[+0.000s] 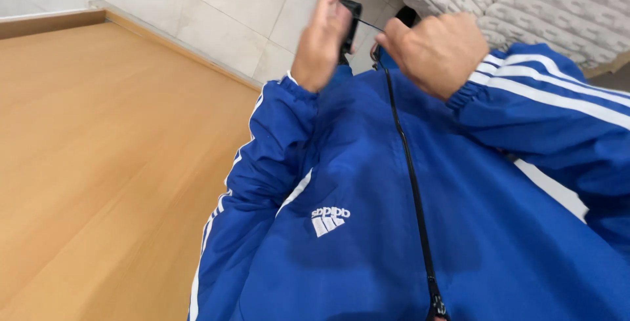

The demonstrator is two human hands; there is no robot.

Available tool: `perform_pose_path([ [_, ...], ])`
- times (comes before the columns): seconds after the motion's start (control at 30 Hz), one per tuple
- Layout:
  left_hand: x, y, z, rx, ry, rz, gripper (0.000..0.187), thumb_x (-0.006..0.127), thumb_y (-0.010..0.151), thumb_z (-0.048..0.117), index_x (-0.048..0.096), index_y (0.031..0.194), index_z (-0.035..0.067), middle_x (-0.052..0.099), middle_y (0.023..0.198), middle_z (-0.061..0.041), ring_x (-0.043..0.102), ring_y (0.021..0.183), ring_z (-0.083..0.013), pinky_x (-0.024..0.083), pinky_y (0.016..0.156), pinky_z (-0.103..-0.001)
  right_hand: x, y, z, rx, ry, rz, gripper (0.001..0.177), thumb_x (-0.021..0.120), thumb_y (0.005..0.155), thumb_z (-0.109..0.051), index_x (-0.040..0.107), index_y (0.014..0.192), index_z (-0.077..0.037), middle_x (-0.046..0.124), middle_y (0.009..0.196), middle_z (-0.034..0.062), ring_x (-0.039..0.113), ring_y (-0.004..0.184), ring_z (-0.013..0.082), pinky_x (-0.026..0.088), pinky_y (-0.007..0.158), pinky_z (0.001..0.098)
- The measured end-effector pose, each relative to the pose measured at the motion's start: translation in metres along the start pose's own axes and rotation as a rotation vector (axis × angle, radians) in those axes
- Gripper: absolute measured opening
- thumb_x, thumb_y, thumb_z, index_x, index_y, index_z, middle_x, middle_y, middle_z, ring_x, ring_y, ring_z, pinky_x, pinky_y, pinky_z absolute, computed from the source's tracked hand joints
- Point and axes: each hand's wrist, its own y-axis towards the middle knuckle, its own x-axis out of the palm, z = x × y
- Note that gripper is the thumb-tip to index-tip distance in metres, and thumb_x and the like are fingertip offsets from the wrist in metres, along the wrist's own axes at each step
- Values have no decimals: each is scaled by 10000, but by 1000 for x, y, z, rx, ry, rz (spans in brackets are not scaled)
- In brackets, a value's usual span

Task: Modifying a black plastic component using a knife, pliers, and screws while sitting on the floor.

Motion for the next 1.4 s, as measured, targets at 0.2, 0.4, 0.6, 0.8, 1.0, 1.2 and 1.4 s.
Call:
perform_pose_path([
  [0.2, -4, 14, -12, -221, -159, 172, 428, 399, 1139, 370, 646, 1006, 46, 576, 716, -38, 571, 591, -133, 461, 555, -288, -9, 9, -12, 20, 92, 39, 403, 504, 1152, -397, 663, 925, -105, 628, 591, 141, 627, 519, 368, 470, 470, 505],
  [0.4, -12, 17, 8, 123, 331, 228, 401, 380, 1134, 300, 587, 919, 32, 552, 758, -85, 544, 683, -196, 456, 671, -358, -2, 12, -15, 38, 453, 21, 475, 487, 1144, -360, 682, 816, -77, 635, 659, 190, 641, 662, 424, 502, 628, 546],
  [0.6, -15, 19, 9, 173, 300, 140, 404, 350, 1147, 307, 557, 949, 23, 505, 821, -103, 508, 738, -209, 442, 706, -366, -2, 17, -10, 236, 1014, -215, 566, 453, 1117, -419, 621, 714, -59, 548, 549, 87, 523, 465, 243, 427, 463, 400],
  [0.8, -21, 21, 2, 167, 267, 100, 425, 338, 1146, 304, 552, 919, 16, 481, 795, -101, 472, 708, -201, 413, 684, -367, 3, 19, -10, 485, 1528, -492, 565, 453, 1059, -483, 551, 692, -65, 406, 470, 6, 329, 329, 91, 281, 297, 276],
  [1.0, -17, 27, -10, 199, 401, 95, 392, 354, 1146, 285, 567, 936, 32, 553, 796, -152, 563, 733, -314, 455, 691, -418, 36, 19, 6, 271, 1056, -230, 550, 485, 1124, -430, 621, 735, -65, 538, 576, 79, 503, 485, 226, 398, 461, 382],
  [1.2, -13, 32, -7, 145, 745, -97, 340, 426, 1106, 271, 606, 925, 47, 646, 793, -169, 625, 739, -398, 477, 672, -490, 16, 16, 0, 35, 83, -95, 517, 523, 1106, -419, 750, 786, -83, 679, 667, 182, 697, 644, 371, 543, 557, 482],
  [1.4, -12, 24, -47, 19, 504, -44, 411, 418, 1134, 336, 653, 951, 53, 643, 765, -149, 624, 703, -334, 488, 651, -432, 20, 14, -3, 6, 25, -56, 496, 514, 1121, -405, 742, 822, -82, 678, 680, 161, 698, 648, 362, 534, 557, 480],
])
